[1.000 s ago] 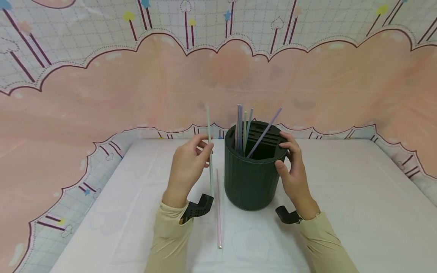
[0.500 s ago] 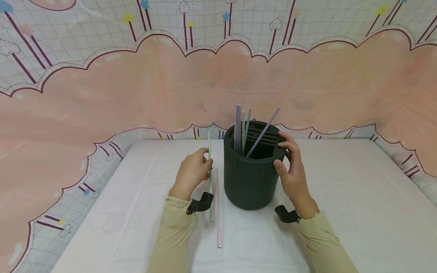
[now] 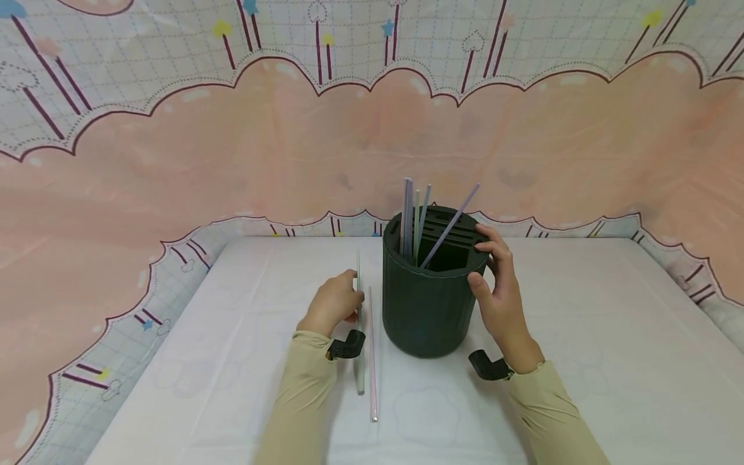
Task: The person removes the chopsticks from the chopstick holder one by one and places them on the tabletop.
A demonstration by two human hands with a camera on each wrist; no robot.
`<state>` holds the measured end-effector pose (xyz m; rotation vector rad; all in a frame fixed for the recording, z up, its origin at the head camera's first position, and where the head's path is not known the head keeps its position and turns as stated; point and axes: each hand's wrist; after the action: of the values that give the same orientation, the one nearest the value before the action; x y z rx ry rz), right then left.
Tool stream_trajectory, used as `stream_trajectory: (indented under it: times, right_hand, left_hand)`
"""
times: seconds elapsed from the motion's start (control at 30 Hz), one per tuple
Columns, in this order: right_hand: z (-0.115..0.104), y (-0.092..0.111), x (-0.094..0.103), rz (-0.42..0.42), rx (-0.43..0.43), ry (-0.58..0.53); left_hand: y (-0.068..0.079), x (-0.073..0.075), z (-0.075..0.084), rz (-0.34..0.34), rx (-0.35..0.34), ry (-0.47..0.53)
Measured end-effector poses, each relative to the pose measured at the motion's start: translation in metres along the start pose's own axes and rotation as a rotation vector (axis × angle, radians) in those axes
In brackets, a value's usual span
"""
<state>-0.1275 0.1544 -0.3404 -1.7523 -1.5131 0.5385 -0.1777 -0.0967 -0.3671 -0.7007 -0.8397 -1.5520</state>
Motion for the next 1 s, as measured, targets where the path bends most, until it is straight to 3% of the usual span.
stream_trajectory:
  times: [0.53, 1.0]
  right_hand:
    - [-0.001, 0.000, 0.001, 0.000, 0.002, -0.008]
    - [-0.002, 0.002, 0.001, -0.005, -0.007, -0.012]
  left_hand:
    - [-0.007, -0.024, -0.012, -0.056, 0.013, -0.061]
    - [-0.003, -0.028, -0.015, -0.061, -0.029, -0.126]
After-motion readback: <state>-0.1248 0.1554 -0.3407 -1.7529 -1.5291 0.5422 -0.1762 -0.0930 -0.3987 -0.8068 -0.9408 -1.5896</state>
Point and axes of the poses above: each hand's wrist, its own y-axis away from the middle knuckle, its own x-axis out of the back of the hand, z = x × y, and after that the axes turned 4 degrees about z, right-handed
